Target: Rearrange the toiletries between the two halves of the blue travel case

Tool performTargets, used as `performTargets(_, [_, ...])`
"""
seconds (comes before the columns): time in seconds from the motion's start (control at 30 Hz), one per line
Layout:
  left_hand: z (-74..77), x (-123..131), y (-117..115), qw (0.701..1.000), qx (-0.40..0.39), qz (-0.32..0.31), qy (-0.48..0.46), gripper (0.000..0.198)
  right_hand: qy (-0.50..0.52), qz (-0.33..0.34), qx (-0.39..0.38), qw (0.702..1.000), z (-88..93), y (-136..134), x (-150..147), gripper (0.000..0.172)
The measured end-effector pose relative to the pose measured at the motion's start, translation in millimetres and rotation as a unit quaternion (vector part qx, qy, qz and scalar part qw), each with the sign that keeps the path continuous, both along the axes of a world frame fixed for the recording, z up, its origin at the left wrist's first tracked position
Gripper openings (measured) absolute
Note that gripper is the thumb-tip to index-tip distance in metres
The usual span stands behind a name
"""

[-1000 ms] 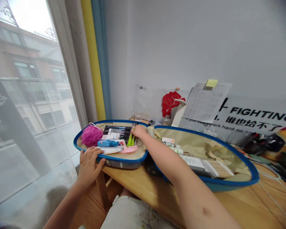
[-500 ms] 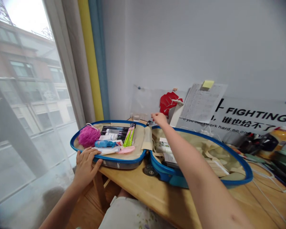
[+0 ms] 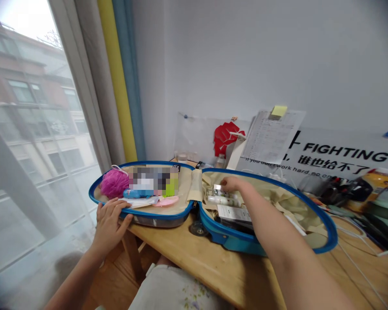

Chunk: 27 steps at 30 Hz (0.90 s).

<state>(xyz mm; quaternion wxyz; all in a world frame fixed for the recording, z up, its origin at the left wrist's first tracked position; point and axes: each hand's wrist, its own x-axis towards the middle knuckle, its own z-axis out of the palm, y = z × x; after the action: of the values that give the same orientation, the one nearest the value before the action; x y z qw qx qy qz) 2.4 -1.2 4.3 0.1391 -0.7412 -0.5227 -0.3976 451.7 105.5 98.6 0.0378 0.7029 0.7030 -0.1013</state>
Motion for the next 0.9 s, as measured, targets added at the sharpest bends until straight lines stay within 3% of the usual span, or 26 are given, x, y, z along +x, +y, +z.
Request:
performTargets(0.33, [1.0, 0.3, 0.6, 1.0, 0.009, 0.0, 0.009, 0.027, -0.016, -0.02, 0.026, 0.999, -0.9, 0.1, -4.9, 0.017])
performTargets(0.53, [0.8, 0.6, 0.6, 1.0, 0.014, 0.003, 0.014, 0.027, 0.068, -0.048, 0.121, 0.989, 22.1, -3.5, -10.5, 0.024])
performTargets(0.63, [0.6, 0.1, 0.5, 1.0, 0.01, 0.0, 0.013, 0.027, 0.129, -0.037, 0.175, 0.975, 39.7, -8.3, -38.6, 0.033])
performTargets(0.7, [0.5, -0.1, 0.5, 1.0, 0.012, -0.001, 0.012, 0.027, 0.202, 0.01, 0.169, 0.965, 48.3, -15.8, -69.0, 0.033])
performTargets(0.8, [1.0, 0.2, -0.1, 1.0, 0.013, 0.001, 0.012, 0.027, 0.327, 0.121, 0.066, 0.935, 52.7, -29.4, -119.1, 0.025])
performTargets(0.9, [1.3, 0.9, -0.9, 1.0, 0.011, 0.004, 0.012, 0.027, 0.269, 0.171, -0.014, 0.948, 47.7, -36.3, -157.4, 0.019])
